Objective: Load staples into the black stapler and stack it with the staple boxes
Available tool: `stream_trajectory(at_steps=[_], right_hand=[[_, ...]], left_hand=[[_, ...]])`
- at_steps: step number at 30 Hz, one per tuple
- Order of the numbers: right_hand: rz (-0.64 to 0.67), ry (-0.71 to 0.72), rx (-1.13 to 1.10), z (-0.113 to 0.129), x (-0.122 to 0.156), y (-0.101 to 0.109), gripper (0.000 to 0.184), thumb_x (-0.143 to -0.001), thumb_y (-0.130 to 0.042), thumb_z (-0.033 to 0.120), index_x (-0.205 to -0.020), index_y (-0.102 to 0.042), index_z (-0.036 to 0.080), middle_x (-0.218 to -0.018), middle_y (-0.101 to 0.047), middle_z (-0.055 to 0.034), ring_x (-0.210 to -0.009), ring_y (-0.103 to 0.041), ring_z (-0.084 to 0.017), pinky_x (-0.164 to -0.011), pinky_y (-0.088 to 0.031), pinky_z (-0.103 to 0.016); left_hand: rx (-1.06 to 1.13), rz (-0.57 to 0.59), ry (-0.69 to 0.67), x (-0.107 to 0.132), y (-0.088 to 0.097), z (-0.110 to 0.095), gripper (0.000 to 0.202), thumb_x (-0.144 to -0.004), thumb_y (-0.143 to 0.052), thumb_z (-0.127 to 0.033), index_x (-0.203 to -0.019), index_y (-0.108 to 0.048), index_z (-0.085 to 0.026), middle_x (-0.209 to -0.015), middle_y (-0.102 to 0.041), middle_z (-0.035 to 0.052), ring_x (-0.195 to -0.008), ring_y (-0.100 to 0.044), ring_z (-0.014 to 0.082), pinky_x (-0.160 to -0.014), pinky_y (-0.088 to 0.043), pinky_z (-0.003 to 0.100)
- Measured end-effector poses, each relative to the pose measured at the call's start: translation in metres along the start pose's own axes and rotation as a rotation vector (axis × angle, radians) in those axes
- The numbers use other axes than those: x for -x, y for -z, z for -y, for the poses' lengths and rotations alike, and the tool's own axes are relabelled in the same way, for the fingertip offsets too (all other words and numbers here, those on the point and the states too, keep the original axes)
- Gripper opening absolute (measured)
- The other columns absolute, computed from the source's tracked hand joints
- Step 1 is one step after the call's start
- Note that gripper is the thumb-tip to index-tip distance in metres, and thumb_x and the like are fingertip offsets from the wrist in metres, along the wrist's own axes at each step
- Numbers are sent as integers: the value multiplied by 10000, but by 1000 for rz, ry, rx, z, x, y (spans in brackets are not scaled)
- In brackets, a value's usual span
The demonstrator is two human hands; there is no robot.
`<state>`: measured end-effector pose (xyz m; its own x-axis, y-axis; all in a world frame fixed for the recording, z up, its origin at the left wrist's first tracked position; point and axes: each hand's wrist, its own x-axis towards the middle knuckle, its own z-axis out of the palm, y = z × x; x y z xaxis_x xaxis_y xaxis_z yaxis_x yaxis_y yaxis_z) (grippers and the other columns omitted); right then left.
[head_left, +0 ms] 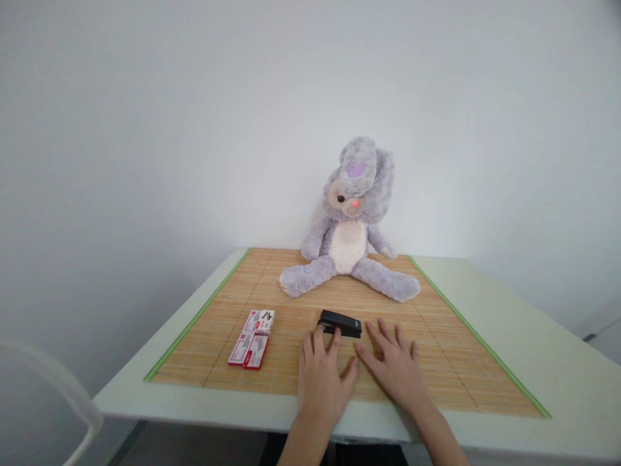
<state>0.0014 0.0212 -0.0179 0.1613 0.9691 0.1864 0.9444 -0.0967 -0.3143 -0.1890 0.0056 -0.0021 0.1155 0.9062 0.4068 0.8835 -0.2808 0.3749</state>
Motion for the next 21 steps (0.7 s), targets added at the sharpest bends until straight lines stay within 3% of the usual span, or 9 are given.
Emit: stream_trajectory(at_steps=[3,5,8,11,16,21], right_hand=[[-6,20,-122,20,-8,8,704,-964,-465,666,-1595,-359,373,-1673,-351,-46,-1578,-166,-421,-1172,-188,-775],[-31,113,-161,40,-15,15,703,-969,-509,619,-1607,-310,403,-1701,-288,-14,-1595,-90,-396,-1191,-160,-760],[7,249,-152,67,-33,24,607,-937,-620,547,-1514,-482,416,-1703,-282,5,-1601,-28,-389,-1209,-71,-751],[112,358,-123,84,-57,33,459,-903,-700,449,-1347,-658,340,-1682,-335,-31,-1599,-13,-393,-1205,3,-749],[266,527,-110,93,-93,51,296,-807,-808,408,-1056,-772,252,-1589,-485,-61,-1584,-123,-402,-1218,16,-719],[309,623,-123,90,-110,75,313,-767,-843,421,-1019,-774,250,-1572,-497,-52,-1570,-173,-402,-1222,31,-718]], left_hand=[[-4,9,-13,1,0,-2,644,-952,-543,-596,-1537,-479,-335,-1530,-458,99,-1376,-374,373,-1150,-349,567],[-7,17,-15,1,1,-3,629,-948,-556,-586,-1521,-500,-332,-1528,-457,95,-1376,-368,371,-1152,-344,561],[-9,24,-19,1,2,-3,605,-932,-589,-579,-1479,-546,-323,-1507,-472,91,-1352,-386,356,-1151,-348,540],[-19,21,-17,0,2,-4,569,-932,-588,-577,-1440,-581,-320,-1489,-480,91,-1348,-387,354,-1143,-353,534],[-43,11,-4,0,2,-6,555,-932,-591,-538,-1444,-577,-324,-1502,-465,94,-1357,-379,374,-1118,-364,564],[-47,-4,-18,0,1,-5,649,-920,-619,-470,-1540,-466,-353,-1536,-451,91,-1360,-387,386,-1114,-365,578]])
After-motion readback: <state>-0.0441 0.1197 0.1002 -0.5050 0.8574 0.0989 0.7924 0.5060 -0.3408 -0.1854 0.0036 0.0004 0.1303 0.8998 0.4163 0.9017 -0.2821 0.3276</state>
